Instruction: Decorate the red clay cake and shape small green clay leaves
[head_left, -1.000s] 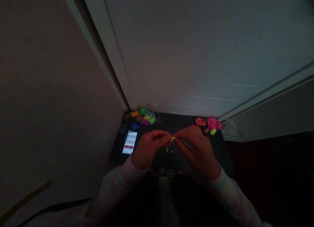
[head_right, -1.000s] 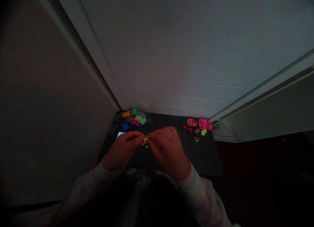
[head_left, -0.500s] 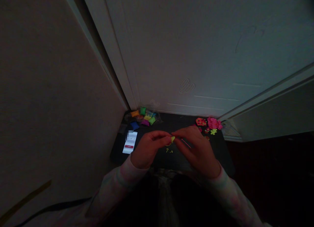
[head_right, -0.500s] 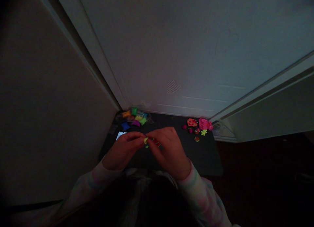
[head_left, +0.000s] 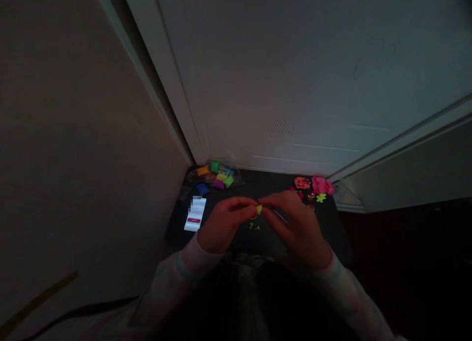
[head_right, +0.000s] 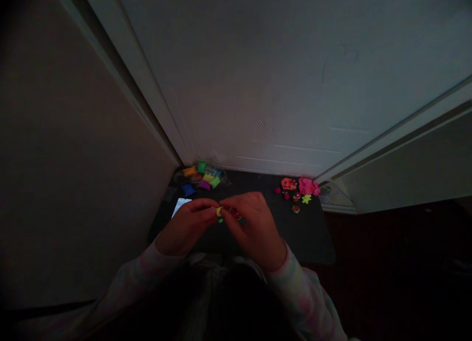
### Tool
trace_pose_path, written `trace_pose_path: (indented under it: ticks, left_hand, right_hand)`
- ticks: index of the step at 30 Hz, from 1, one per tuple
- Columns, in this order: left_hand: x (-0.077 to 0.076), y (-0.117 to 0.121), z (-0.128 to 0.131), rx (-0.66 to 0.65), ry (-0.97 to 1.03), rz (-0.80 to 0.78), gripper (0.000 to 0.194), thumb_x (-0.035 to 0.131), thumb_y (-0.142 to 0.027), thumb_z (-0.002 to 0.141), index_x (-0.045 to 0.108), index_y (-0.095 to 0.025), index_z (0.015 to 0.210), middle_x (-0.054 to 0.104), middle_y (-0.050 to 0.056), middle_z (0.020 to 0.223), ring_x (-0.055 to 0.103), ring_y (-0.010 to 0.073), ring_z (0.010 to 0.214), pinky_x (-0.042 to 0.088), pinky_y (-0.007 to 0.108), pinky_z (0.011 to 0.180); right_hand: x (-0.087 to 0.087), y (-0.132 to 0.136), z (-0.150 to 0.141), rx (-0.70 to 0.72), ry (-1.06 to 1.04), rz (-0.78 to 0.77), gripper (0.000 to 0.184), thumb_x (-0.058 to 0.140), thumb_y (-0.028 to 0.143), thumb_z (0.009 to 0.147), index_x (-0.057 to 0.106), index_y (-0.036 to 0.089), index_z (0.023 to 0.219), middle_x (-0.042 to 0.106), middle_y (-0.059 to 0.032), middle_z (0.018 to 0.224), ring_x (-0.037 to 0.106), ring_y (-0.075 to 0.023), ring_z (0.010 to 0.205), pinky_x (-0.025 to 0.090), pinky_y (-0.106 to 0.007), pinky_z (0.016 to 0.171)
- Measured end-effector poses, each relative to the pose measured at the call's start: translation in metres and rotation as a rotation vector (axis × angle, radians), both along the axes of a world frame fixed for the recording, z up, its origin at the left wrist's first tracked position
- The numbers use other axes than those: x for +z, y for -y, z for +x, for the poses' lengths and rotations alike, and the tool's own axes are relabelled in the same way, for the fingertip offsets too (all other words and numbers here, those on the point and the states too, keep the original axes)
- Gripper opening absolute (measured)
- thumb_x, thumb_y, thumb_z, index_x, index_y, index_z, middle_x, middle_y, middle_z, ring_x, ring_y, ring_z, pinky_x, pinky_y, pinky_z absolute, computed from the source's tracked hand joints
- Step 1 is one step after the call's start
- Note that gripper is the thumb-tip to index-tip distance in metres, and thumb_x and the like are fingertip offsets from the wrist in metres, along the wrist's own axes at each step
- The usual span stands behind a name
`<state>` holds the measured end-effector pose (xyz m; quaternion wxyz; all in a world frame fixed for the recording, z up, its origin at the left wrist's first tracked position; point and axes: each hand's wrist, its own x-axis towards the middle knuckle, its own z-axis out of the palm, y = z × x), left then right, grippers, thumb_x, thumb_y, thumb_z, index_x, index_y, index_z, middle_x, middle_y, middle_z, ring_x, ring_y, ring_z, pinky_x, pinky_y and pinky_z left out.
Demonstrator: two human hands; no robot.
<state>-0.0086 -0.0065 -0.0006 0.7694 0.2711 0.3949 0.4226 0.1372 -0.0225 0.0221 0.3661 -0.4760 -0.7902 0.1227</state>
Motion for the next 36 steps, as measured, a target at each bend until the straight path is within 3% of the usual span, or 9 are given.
trace_pose_path:
  ticks: [7,14,18,28,36]
  left_hand:
    - [-0.004,0.000,0.001,0.011,0.040,-0.031,0.010,0.069,-0.016,0.058,0.065,-0.014,0.067,0.062,-0.001,0.064,0.053,0.0071,0.061,0.040,0.021,0.061]
    - [-0.002,0.002,0.000,0.035,0.299,-0.146,0.010,0.069,-0.015,0.058,0.065,-0.015,0.067,0.061,-0.002,0.063,0.053,0.0056,0.058,0.042,0.019,0.059]
    - [0.000,0.002,0.001,0.045,0.403,-0.161,0.011,0.069,-0.015,0.058,0.065,-0.016,0.069,0.062,-0.002,0.064,0.054,0.0054,0.060,0.043,0.018,0.058]
    - [0.007,0.004,0.008,0.158,0.246,0.050,0.009,0.068,-0.013,0.058,0.066,-0.016,0.067,0.064,-0.002,0.064,0.055,0.0054,0.061,0.042,0.016,0.060]
    - [0.011,0.005,0.006,0.187,0.174,0.122,0.009,0.067,-0.015,0.059,0.066,-0.018,0.068,0.063,-0.003,0.062,0.054,0.0059,0.061,0.043,0.018,0.061]
  right_hand:
    - [0.000,-0.001,-0.002,-0.028,0.066,0.051,0.005,0.052,0.017,0.076,0.056,0.019,0.076,0.063,-0.0011,0.070,0.056,-0.0142,0.068,0.038,-0.031,0.066]
    - [0.003,0.005,0.001,-0.032,-0.073,-0.018,0.021,0.049,0.016,0.078,0.053,0.020,0.099,0.063,-0.0031,0.085,0.056,-0.0139,0.078,0.042,-0.030,0.069]
    - [0.005,0.007,-0.003,-0.041,-0.061,0.086,0.013,0.057,0.019,0.074,0.057,0.019,0.087,0.061,-0.0036,0.082,0.054,-0.0149,0.078,0.042,-0.031,0.071]
    - [0.003,0.004,-0.010,-0.054,-0.061,0.165,0.011,0.058,0.016,0.073,0.057,0.020,0.084,0.060,-0.0025,0.079,0.052,-0.0136,0.074,0.042,-0.031,0.068]
    - [0.003,0.004,-0.009,-0.045,-0.053,0.153,0.016,0.053,0.012,0.075,0.057,0.018,0.090,0.059,-0.0042,0.084,0.052,-0.0141,0.077,0.042,-0.033,0.069]
